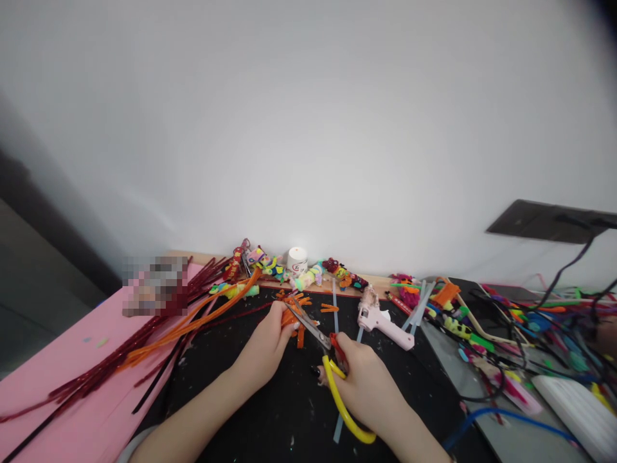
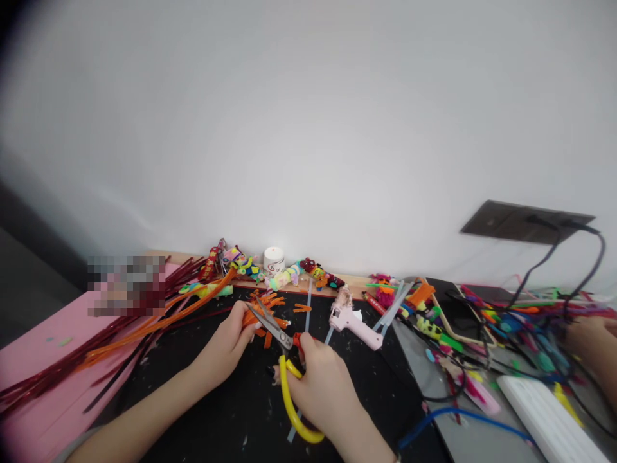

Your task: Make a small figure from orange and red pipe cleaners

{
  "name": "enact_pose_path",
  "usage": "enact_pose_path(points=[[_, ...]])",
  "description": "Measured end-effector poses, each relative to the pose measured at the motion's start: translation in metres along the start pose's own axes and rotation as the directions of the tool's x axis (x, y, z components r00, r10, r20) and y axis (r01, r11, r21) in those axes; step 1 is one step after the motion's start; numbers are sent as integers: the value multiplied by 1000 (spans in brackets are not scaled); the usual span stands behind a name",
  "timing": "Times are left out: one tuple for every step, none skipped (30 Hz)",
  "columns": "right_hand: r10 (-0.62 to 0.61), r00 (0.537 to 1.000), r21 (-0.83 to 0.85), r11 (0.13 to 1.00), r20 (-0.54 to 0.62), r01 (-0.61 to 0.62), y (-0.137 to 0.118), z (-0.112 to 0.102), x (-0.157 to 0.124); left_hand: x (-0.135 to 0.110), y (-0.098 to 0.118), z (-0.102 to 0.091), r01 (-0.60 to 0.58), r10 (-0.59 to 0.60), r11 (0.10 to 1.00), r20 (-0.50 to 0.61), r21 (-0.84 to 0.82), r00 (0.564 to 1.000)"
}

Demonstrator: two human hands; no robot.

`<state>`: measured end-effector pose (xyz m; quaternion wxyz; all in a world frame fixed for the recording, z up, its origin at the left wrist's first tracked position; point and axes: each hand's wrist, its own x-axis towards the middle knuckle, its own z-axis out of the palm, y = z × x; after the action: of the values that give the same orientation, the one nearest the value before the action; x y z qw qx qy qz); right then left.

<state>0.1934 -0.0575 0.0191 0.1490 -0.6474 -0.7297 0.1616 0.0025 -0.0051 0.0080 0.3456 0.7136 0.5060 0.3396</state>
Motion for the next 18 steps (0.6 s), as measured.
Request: enact_pose_path(points=[[8,1000,-16,1000,1,-8,-1,0,-1,0,0,0,0,0,1000,1,-1,1000],[16,1000,-38,999,-1,-16,-2,0,-1,-1,0,0,-2,2,1000,2,-2,1000],[22,1000,-63,998,-4,-22,-3,0,-2,-1,0,1,-3,3,1000,2,-2,1000],[28,1000,-90,996,-8,-28,-4,0,-3,-1,0,1,-2,2,1000,4,-1,1000],[35,999,-117,992,-10,-36,-4,0,-4,-1,-1,1,2,-2,1000,6,1,1000],[41,999,-141,989,-11,-43,-5,0,-4,-1,-1,2,7,-7,1000,9,5,1000],[47,999,-160,986,-10,-48,-5,0,-4,-1,-2,2,11,-11,1000,11,11,1000],[52,999,-176,983,-9,-53,-6,0,-4,-1,-3,2,13,-13,1000,13,20,1000],[56,998,-187,981,-7,-56,-6,1,-4,-1,-3,2,13,-14,999,13,31,1000],[54,998,-194,979,-7,-55,-5,1,-3,-1,-4,3,13,-14,999,12,40,1000],[51,999,-196,979,-10,-52,-5,2,-2,-1,-4,3,11,-11,999,11,47,1000],[46,999,-194,980,-15,-48,-4,2,-2,-1,-4,2,6,-6,999,9,50,1000],[42,999,-189,981,-23,-45,-4,3,-1,-1,-5,2,-1,1,999,7,46,1000],[39,999,-180,983,-34,-44,-3,3,0,-1,-5,2,-9,9,999,4,37,1000],[37,998,-168,985,-45,-44,-3,2,0,-1,-5,2,-15,15,1000,0,25,1000],[40,997,-153,987,-59,-49,-3,2,0,-2,-4,2,-18,18,1000,-3,13,1000],[45,996,-135,989,-75,-55,-3,1,0,-2,-4,2,-17,17,1000,-6,-1,1000],[50,995,-115,992,-91,-60,-3,-1,0,-2,-4,2,-14,14,1000,-8,-13,1000]])
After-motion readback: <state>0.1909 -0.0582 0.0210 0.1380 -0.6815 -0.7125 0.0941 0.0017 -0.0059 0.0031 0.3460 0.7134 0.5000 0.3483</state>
